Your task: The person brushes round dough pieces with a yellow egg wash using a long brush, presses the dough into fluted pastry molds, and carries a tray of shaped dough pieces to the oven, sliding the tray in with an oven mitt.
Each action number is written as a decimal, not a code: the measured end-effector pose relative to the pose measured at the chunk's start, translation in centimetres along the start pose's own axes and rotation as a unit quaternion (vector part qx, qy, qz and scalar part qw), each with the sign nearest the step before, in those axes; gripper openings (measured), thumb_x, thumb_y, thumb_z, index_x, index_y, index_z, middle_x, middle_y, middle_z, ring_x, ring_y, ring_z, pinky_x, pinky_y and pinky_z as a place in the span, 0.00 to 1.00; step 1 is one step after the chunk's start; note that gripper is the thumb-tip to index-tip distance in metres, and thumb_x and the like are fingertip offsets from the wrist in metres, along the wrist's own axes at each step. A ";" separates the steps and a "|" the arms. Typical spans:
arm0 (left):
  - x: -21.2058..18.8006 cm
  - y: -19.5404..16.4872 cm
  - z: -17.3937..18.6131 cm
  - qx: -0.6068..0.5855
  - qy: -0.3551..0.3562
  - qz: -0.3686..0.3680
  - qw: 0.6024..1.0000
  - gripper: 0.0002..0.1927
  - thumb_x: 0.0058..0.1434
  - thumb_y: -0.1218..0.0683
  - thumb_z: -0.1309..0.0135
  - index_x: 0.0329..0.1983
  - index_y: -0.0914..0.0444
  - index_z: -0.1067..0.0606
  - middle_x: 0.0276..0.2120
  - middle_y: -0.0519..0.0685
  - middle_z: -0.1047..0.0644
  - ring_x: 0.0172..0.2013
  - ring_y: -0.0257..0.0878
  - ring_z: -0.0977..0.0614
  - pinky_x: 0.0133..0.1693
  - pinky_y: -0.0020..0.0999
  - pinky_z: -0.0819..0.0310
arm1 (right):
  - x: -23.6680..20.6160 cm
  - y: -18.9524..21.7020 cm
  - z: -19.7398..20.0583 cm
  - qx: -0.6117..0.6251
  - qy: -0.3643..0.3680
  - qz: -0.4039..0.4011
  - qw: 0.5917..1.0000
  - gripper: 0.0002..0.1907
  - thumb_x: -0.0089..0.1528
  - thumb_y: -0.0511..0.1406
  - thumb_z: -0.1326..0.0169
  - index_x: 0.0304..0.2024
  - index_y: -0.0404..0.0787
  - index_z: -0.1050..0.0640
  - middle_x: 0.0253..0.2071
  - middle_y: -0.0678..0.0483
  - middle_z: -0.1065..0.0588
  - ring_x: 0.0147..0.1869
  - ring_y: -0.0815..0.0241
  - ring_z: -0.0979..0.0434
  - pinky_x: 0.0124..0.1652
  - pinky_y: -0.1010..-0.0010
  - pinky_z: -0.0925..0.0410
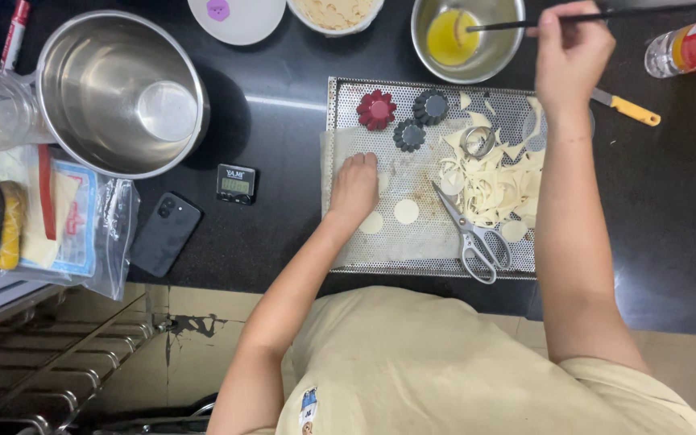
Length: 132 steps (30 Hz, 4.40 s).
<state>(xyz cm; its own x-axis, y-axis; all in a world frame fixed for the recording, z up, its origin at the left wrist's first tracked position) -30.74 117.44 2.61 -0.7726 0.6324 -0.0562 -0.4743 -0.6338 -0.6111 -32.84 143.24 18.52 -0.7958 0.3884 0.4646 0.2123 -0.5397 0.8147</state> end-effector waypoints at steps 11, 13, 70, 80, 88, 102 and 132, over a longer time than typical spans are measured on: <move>0.0 1.7 -0.5 -0.021 0.006 -0.028 0.999 0.12 0.54 0.63 0.44 0.43 0.68 0.25 0.42 0.58 0.25 0.48 0.56 0.25 0.49 0.50 0.29 | -6.2 -5.3 10.1 0.060 -0.142 -0.123 0.980 0.02 0.77 0.27 0.46 0.50 0.34 0.27 0.42 0.48 0.21 0.41 0.61 0.16 0.32 0.74 0.27; -0.8 2.2 -0.3 0.003 -0.002 -0.035 0.999 0.14 0.54 0.62 0.42 0.45 0.68 0.25 0.44 0.58 0.26 0.49 0.56 0.26 0.50 0.49 0.30 | -7.0 -5.0 9.8 0.075 -0.130 -0.112 0.982 0.02 0.76 0.26 0.47 0.50 0.33 0.27 0.45 0.48 0.23 0.46 0.60 0.15 0.34 0.74 0.26; -4.5 6.1 0.2 0.010 -0.131 0.051 0.990 0.20 0.57 0.56 0.41 0.53 0.63 0.28 0.67 0.60 0.41 0.70 0.58 0.43 0.69 0.65 0.56 | -19.7 4.6 -5.0 -0.046 0.300 0.052 0.952 0.06 0.55 0.28 0.45 0.35 0.35 0.21 0.31 0.48 0.24 0.36 0.51 0.24 0.37 0.64 0.30; -4.7 5.8 0.6 0.001 -0.147 0.049 0.988 0.17 0.59 0.57 0.43 0.52 0.63 0.26 0.68 0.59 0.39 0.69 0.58 0.41 0.68 0.64 0.53 | -19.7 4.9 -4.7 -0.100 0.277 0.055 0.954 0.04 0.53 0.28 0.44 0.32 0.35 0.21 0.28 0.50 0.25 0.33 0.52 0.24 0.35 0.64 0.31; -5.4 5.9 1.3 -0.002 -0.170 0.049 0.984 0.16 0.59 0.57 0.43 0.51 0.63 0.26 0.67 0.60 0.38 0.68 0.58 0.40 0.68 0.62 0.52 | -20.4 5.4 -5.7 -0.051 0.299 0.058 0.951 0.05 0.56 0.28 0.46 0.35 0.35 0.21 0.33 0.49 0.23 0.37 0.52 0.22 0.37 0.64 0.30; -5.7 5.1 2.1 0.021 -0.185 0.008 0.982 0.12 0.58 0.61 0.45 0.45 0.64 0.21 0.60 0.53 0.28 0.63 0.53 0.33 0.64 0.51 0.43 | -20.0 4.6 -4.8 -0.065 0.270 0.011 0.961 0.05 0.55 0.29 0.47 0.32 0.35 0.21 0.28 0.49 0.26 0.33 0.52 0.25 0.36 0.64 0.32; 0.2 1.8 -1.4 -0.018 0.103 -0.045 0.994 0.05 0.48 0.64 0.45 0.29 0.65 0.24 0.36 0.55 0.22 0.44 0.53 0.22 0.46 0.48 0.28 | -21.5 3.1 2.4 -0.074 0.139 -0.057 0.986 0.06 0.60 0.26 0.49 0.36 0.31 0.21 0.29 0.48 0.26 0.34 0.57 0.26 0.37 0.69 0.33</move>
<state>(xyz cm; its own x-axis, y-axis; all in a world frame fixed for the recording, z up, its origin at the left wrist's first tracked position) -31.13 117.01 0.39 -0.6233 0.7660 -0.1573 -0.5192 -0.5558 -0.6492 -13.75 135.00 11.93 -0.9388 0.2436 0.2435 0.0443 -0.6157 0.7867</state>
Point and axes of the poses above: each hand's wrist, its own x-axis towards the middle knuckle, its own z-axis out of the back of the hand, y = z × x, the point moved 7 cm from there along x, towards the middle knuckle
